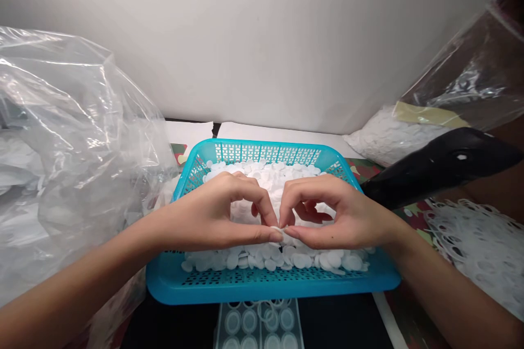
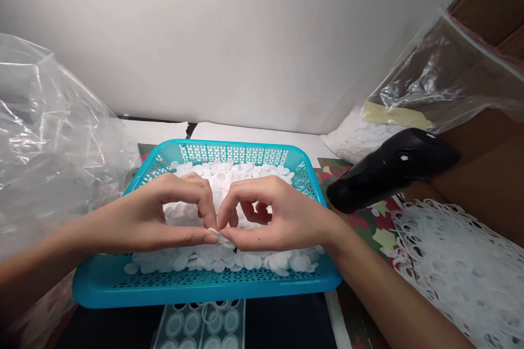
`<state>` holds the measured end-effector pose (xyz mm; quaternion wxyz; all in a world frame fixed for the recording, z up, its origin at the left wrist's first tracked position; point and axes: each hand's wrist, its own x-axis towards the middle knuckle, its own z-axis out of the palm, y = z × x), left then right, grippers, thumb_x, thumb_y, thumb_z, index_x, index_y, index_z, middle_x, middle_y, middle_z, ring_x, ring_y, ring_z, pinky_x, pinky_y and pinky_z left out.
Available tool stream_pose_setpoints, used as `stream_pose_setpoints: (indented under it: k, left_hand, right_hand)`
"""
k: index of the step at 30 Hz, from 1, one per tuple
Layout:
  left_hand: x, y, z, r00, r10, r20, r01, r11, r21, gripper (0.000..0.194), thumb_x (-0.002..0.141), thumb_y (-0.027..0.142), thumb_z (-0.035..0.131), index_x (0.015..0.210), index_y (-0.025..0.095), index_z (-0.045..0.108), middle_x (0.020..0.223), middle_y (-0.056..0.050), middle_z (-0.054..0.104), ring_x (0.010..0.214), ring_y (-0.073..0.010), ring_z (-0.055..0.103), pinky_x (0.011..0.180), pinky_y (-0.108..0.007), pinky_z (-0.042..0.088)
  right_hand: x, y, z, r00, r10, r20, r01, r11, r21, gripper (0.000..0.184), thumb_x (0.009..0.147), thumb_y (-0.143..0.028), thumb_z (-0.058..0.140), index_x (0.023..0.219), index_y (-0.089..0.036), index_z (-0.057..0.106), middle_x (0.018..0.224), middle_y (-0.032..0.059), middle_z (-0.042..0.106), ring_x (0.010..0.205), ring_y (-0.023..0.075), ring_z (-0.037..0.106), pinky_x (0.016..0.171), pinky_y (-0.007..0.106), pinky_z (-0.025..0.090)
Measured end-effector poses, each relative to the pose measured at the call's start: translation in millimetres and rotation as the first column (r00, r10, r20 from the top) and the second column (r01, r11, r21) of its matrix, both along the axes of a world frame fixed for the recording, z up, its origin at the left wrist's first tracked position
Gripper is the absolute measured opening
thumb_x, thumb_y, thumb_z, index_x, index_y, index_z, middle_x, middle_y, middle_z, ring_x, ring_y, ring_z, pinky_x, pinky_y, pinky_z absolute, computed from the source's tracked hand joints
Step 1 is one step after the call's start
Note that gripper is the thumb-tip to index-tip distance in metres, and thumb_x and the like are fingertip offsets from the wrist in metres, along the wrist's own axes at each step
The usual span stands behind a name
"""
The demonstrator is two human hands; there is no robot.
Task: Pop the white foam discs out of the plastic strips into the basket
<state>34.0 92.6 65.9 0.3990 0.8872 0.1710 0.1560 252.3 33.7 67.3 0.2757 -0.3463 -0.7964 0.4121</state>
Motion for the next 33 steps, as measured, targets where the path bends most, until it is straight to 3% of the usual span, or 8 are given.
stream_pose_setpoints:
  k: [16,33]
  left_hand:
    - [0.3,0.2,-1.2,0.999,-0.026,-0.021,0.026,1.0,-0.007,0.013,0.083,0.034,0.069,0.079,0.022,0.068,0.074,0.005,0.067,0.075,-0.0099,0.057,0.079,-0.027,0.039]
    - [1.7,0.2,-0.6,0.998,-0.03,-0.046,0.029,0.999,-0.03,0.011,0.085,0.032,0.067,0.08,0.021,0.067,0.078,0.007,0.068,0.077,-0.0085,0.055,0.079,-0.025,0.037]
  right_hand:
    - [-0.6,0.6,4.1,0.997,0.031,0.073,-0.029,0.999,-0.036,0.004,0.086,-0.013,0.058,0.083,-0.014,0.061,0.073,-0.0012,0.057,0.056,0.0046,0.042,0.045,0.016,0.034]
    - [1.0,-0.8,2.6,0.997,0.066,0.039,-0.061,0.993,-0.102,0.004,0.086,-0.014,0.059,0.083,-0.014,0.059,0.072,-0.0024,0.054,0.057,0.0045,0.043,0.046,0.014,0.035]
